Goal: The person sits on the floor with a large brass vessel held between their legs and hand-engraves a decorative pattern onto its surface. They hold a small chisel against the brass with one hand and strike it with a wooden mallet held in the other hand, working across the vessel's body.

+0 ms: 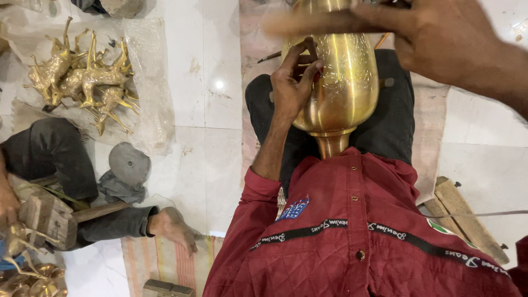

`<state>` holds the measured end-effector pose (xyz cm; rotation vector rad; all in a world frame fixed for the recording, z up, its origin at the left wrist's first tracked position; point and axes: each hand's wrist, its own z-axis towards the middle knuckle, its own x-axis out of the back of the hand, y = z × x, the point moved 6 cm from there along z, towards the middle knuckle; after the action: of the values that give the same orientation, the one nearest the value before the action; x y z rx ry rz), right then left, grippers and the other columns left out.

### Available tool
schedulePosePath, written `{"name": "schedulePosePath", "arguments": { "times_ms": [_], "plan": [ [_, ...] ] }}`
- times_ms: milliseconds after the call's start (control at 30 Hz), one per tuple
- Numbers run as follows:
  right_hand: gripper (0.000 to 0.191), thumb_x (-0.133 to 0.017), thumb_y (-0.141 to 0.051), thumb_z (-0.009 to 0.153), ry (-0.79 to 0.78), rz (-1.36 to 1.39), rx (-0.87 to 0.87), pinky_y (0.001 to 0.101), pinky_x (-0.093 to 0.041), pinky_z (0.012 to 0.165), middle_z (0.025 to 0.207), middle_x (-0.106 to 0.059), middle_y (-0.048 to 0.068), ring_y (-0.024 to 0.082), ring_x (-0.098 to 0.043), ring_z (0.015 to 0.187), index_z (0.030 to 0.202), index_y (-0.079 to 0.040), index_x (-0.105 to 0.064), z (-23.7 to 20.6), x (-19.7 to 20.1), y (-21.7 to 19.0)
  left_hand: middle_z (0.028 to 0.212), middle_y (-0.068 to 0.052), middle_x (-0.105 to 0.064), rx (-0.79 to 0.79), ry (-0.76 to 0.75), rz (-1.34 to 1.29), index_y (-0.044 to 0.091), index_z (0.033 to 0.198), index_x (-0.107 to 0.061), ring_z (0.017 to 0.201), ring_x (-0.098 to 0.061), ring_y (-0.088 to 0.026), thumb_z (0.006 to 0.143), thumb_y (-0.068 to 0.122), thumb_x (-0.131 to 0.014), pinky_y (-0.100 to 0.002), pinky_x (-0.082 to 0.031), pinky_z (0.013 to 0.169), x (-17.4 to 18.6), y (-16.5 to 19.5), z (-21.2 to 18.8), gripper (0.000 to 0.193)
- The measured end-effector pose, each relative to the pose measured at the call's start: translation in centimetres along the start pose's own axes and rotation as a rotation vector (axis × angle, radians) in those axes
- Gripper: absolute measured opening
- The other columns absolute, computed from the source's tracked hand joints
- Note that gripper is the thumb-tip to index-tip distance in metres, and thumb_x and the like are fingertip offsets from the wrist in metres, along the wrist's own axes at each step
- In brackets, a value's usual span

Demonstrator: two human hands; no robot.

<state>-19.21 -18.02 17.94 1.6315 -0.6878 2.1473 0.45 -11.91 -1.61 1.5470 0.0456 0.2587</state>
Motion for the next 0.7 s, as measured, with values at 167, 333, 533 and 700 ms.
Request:
{"name": "schedulePosePath", "arguments": {
  "times_ms": [167, 333, 533, 700],
  "plan": [
    [0.065, -0.07, -0.004, 0.085, 0.011, -0.041, -0.002, 0.0418, -0.051, 0.069, 0.101, -0.067, 0.015, 0.031, -0.065, 0.085, 0.149, -0.013, -0.065, -0.3, 0.1, 0.0, 0.102, -0.014, -0.08, 0.005, 0.067, 0.009, 0.006, 0.138, -0.061, 0.089, -0.081, -0.018, 0.096, 0.009, -0.074, -0.032, -0.072, 0.076, 0.0, 0.0, -0.4, 0.044],
    [0.061, -0.071, -0.003, 0.084, -0.012, -0.105, -0.009, 0.0388, -0.051, 0.064, 0.095, -0.07, 0.012, 0.027, -0.066, 0.076, 0.144, -0.012, -0.066, -0.3, 0.2, -0.1, 0.1, -0.014, -0.079, 0.033, 0.087, -0.062, 0.006, 0.139, -0.06, 0.089, -0.08, -0.019, 0.096, 0.009, -0.074, -0.034, -0.071, 0.078, 0.2, -0.4, -0.5, 0.046],
    [0.061, -0.071, -0.006, 0.084, 0.022, -0.211, 0.045, 0.0363, -0.051, 0.064, 0.092, -0.071, 0.01, 0.025, -0.066, 0.077, 0.144, -0.013, -0.069, -0.1, 0.9, -1.0, 0.1, -0.014, -0.08, 0.028, 0.077, -0.053, 0.005, 0.14, -0.06, 0.091, -0.08, -0.019, 0.097, 0.011, -0.075, -0.035, -0.07, 0.081, 0.2, -0.3, -0.6, 0.046],
    [0.062, -0.07, -0.005, 0.081, -0.042, -0.229, 0.036, 0.0352, -0.05, 0.061, 0.096, -0.071, 0.009, 0.023, -0.065, 0.074, 0.142, -0.014, -0.07, 0.2, 1.2, -1.6, 0.1, -0.014, -0.079, 0.021, 0.107, -0.075, 0.004, 0.139, -0.061, 0.091, -0.079, -0.019, 0.096, 0.012, -0.076, -0.035, -0.07, 0.08, 0.2, -0.4, -1.0, 0.045]
  ]
}}
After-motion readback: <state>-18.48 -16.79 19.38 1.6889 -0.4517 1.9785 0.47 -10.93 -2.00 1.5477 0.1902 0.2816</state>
